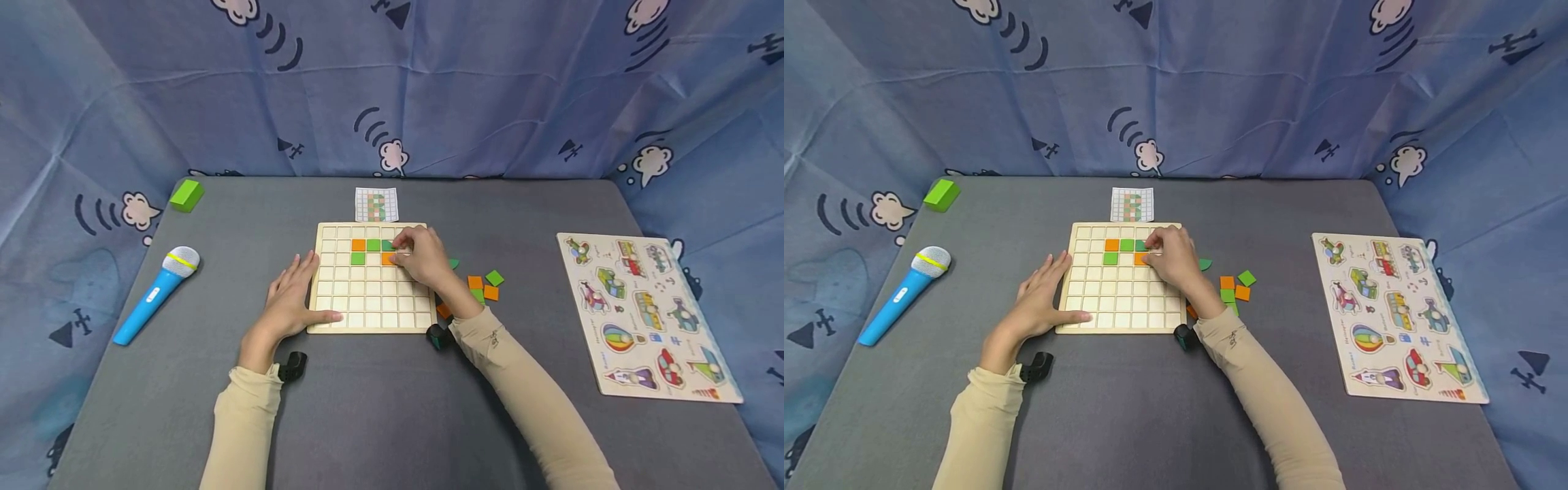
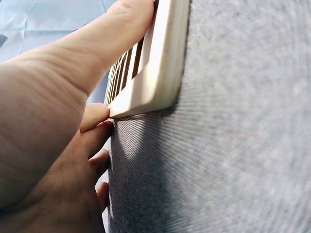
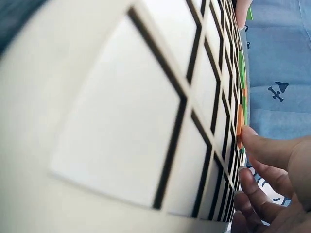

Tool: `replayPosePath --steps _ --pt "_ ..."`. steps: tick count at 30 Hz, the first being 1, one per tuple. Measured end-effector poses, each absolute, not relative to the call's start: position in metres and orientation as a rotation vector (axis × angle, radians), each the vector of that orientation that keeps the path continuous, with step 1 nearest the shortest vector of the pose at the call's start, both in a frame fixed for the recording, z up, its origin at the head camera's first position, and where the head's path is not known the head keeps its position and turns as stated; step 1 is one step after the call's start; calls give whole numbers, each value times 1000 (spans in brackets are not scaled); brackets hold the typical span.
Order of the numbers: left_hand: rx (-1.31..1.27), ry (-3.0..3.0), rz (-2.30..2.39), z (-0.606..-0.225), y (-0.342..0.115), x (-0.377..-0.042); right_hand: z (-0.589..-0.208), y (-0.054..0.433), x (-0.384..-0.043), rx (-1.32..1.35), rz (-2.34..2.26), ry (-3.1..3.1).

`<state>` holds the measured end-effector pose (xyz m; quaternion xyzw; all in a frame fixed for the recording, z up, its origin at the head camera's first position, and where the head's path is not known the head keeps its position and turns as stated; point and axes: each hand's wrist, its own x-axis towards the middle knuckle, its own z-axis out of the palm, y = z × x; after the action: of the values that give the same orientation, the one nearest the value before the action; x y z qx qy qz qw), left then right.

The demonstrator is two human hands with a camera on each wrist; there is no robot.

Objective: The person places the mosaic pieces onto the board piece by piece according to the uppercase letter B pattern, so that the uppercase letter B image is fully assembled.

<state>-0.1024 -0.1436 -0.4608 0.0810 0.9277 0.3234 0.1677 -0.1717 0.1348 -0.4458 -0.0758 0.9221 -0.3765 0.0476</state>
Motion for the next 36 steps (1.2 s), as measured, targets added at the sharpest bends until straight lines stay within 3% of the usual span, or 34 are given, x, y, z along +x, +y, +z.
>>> replayPosePath --steps 36 --pt "255 2638 926 -461 -145 -102 -439 238 -158 -216 -1115 2613"
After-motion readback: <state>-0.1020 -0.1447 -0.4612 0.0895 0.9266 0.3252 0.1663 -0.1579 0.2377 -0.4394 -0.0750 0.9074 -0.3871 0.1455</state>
